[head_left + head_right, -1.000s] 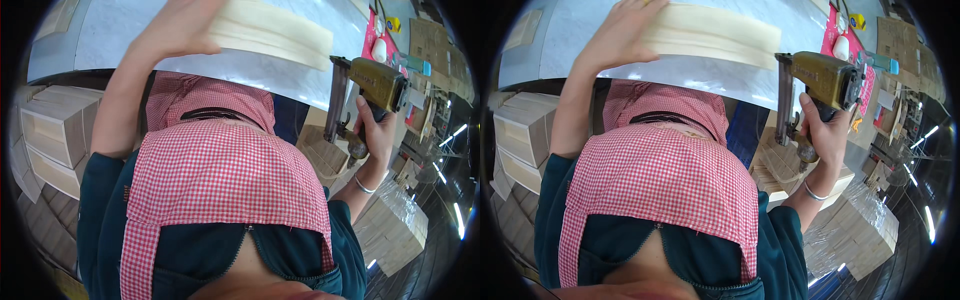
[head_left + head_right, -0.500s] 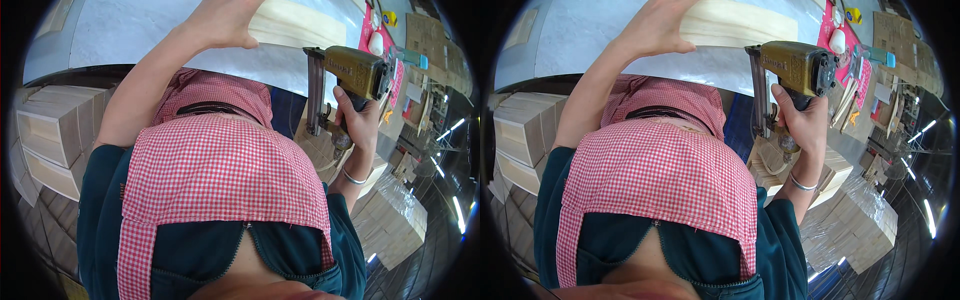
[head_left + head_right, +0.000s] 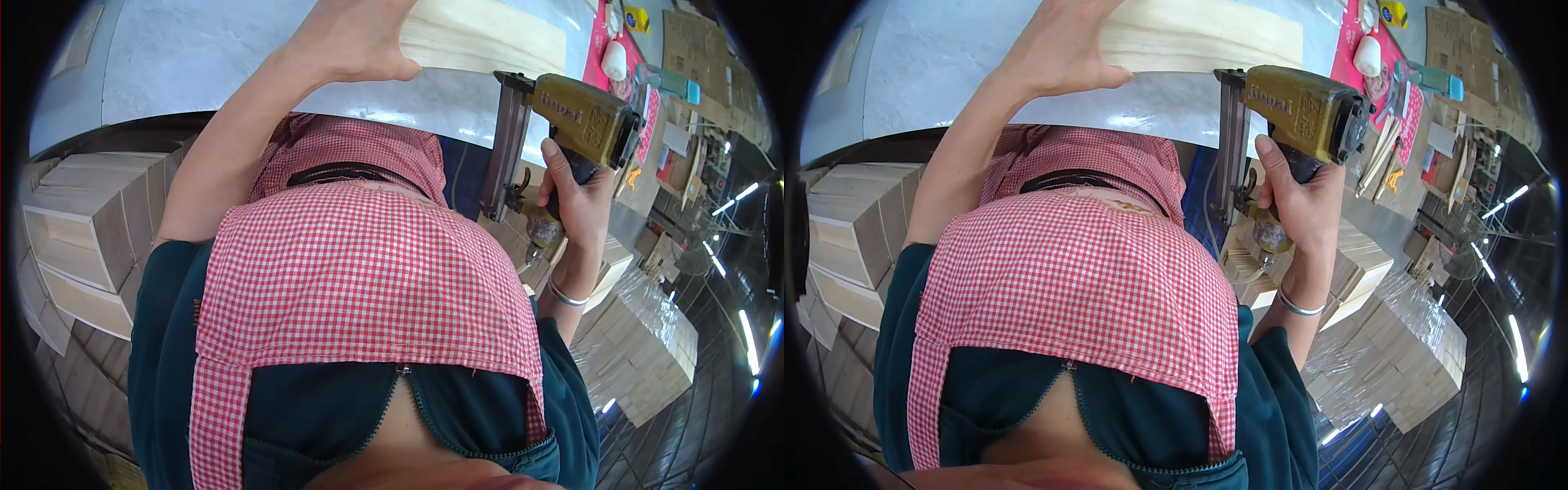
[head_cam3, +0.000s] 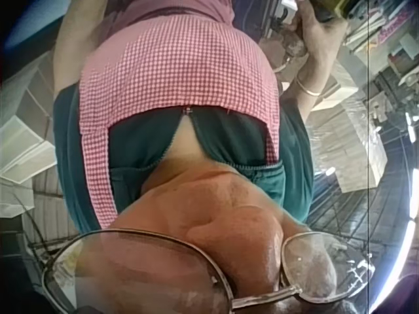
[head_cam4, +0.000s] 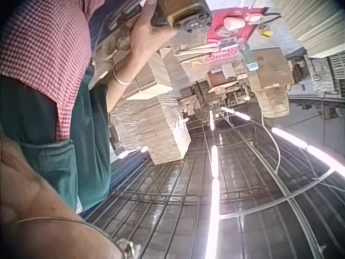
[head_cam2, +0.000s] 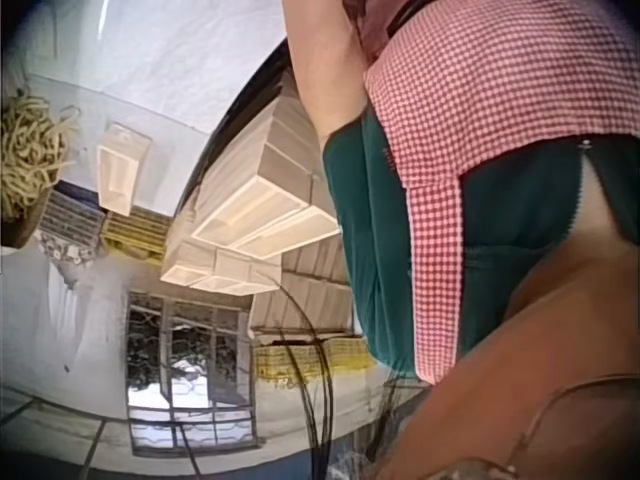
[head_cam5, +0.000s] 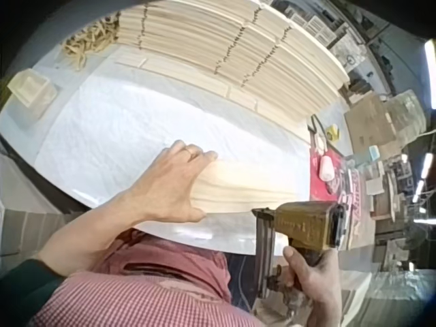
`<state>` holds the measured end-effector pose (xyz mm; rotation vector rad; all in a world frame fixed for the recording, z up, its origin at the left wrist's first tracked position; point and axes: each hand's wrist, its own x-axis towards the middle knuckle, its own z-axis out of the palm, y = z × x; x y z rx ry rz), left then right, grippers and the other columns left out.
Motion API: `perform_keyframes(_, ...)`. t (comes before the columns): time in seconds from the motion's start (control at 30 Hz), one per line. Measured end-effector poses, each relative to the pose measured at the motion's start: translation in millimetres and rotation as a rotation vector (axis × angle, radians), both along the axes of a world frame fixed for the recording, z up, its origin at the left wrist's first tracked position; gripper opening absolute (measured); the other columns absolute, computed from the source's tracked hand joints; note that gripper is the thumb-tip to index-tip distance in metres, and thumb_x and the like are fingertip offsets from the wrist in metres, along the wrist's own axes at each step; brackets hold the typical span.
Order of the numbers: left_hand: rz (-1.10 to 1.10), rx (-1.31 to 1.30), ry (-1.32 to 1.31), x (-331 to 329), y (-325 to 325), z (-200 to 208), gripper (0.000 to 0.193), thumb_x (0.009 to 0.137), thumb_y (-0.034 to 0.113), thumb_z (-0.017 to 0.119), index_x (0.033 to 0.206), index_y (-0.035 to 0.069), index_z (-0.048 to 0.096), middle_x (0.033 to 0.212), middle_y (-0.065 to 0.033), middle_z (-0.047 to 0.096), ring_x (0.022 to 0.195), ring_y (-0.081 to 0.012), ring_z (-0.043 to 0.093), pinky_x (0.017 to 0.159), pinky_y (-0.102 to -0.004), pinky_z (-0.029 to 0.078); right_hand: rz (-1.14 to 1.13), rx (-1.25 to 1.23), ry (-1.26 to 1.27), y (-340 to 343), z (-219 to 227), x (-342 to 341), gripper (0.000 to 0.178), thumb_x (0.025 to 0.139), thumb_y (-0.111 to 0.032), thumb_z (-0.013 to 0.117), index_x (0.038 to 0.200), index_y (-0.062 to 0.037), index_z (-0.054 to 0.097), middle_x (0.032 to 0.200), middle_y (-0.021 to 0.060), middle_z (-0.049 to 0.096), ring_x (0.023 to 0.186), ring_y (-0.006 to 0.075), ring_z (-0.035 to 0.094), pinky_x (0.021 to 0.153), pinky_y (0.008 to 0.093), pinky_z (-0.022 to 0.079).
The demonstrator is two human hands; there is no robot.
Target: Assemble wooden boxes by applying glue to the edges and securing the joints with a pneumatic nail gun.
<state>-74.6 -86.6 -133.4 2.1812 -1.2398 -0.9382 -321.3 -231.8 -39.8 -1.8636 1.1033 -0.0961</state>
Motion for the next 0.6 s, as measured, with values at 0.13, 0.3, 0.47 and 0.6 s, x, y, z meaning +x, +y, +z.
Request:
perform_keyframes(0.13,-0.006,0.035,0.066,7,14,-9,0.095,0.065,0.028,0.083,0.144,-0.002,0.041,0.128,-0.0218,0.051,0.119,-0.0365,0.048,0.107,-0.0471,0.041,0.014,-0.035,-0.014,8,3,5,0.02,0.089,-0.009,0.077,0.099,0.0027,0.064,0.065,0.0041,0.061,0.042,0.0105,0.051,0.038,0.0217,0.04)
perform_keyframes(0.3,0.026,-0.102,0.098,11,28,-33,0.099,0.066,0.027,0.081,0.148,0.0,0.035,0.132,-0.0232,0.046,0.125,-0.0394,0.045,0.112,-0.05,0.038,0.011,-0.049,-0.087,16,10,7,0.023,0.088,-0.008,0.078,0.102,0.0026,0.064,0.065,0.0042,0.062,0.042,0.0105,0.051,0.038,0.0217,0.039)
perform_keyframes(0.47,0.089,-0.218,0.225,8,19,-39,0.099,0.066,0.025,0.08,0.149,0.0,0.032,0.135,-0.0235,0.042,0.127,-0.0407,0.043,0.114,-0.0498,0.036,0.113,-0.001,-0.066,17,21,17,0.026,0.087,-0.008,0.079,0.105,0.0025,0.063,0.066,0.004,0.063,0.043,0.0105,0.052,0.038,0.0216,0.04)
perform_keyframes(0.6,0.071,-0.29,0.25,4,2,-33,0.098,0.066,0.023,0.08,0.148,0.0,0.032,0.135,-0.0231,0.041,0.126,-0.0399,0.044,0.112,-0.0479,0.038,0.165,0.027,-0.013,14,28,24,0.028,0.086,-0.009,0.079,0.106,0.0025,0.063,0.066,0.0039,0.063,0.044,0.0105,0.053,0.039,0.0213,0.04)
